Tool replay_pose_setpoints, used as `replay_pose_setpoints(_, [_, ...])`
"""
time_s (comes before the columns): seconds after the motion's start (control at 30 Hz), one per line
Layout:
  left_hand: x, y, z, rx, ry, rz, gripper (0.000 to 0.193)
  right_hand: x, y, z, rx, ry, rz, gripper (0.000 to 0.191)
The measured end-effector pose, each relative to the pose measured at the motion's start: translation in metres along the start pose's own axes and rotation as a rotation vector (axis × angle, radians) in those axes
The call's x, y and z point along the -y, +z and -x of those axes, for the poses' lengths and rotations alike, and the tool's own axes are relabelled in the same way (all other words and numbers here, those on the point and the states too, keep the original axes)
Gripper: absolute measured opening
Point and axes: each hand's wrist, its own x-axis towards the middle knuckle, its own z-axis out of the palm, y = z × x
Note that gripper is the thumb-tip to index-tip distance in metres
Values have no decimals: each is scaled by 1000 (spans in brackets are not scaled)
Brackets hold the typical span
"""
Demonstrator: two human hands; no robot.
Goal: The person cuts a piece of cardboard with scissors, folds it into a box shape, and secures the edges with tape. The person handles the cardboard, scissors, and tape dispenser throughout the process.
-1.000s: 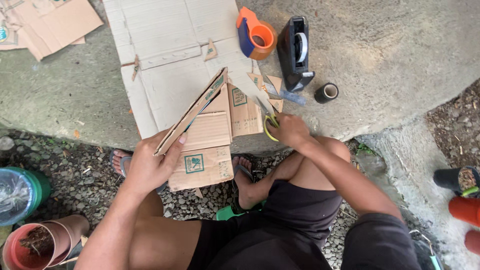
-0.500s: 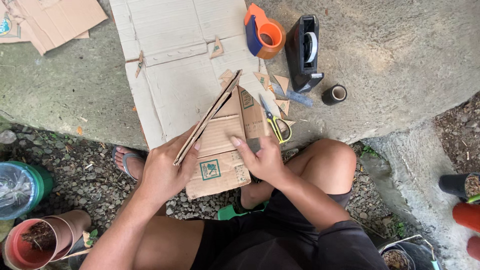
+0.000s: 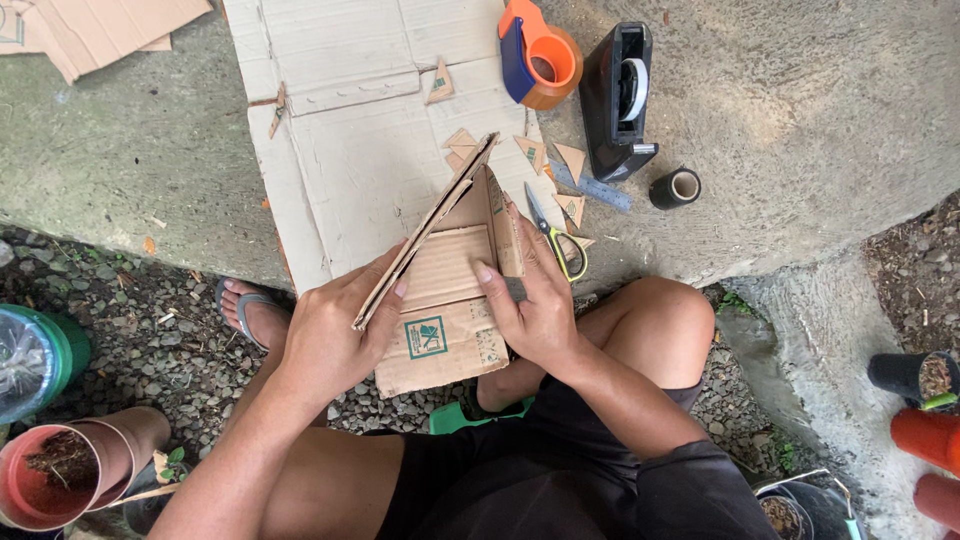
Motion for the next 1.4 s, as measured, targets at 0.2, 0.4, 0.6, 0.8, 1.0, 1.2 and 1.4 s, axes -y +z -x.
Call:
replay_pose_setpoints(0.2, [1,1,-1,39,-17,-26,39,-3,-6,-3,80,-79,38,52])
replay_pose_setpoints(0.4, [-1,1,-2,72,-58,-19,40,-6,-17,-14,200,-152,43,58])
replay_pose_setpoints(0.6, [0,-1,-1,63,-50,-10,38,-15,-33,-28,385,-228,61,58])
replay_pose_setpoints(0.8, [7,-1,-2,98,-7,-22,43,-24,-33,-35,452,-285,161,56])
replay_pose_setpoints(1.0, [10,-1,-4,87,-26,-7,42,-23,-29,-37,446,-298,238,58])
replay_pose_setpoints(1.2, [14,-6,-5,79,-31,38,38,-14,-29,-41,450,-296,281,58])
replay_pose_setpoints(1.4, [26,-14,-5,127,-57,162,43,-4,-27,-42,468,-315,290,57])
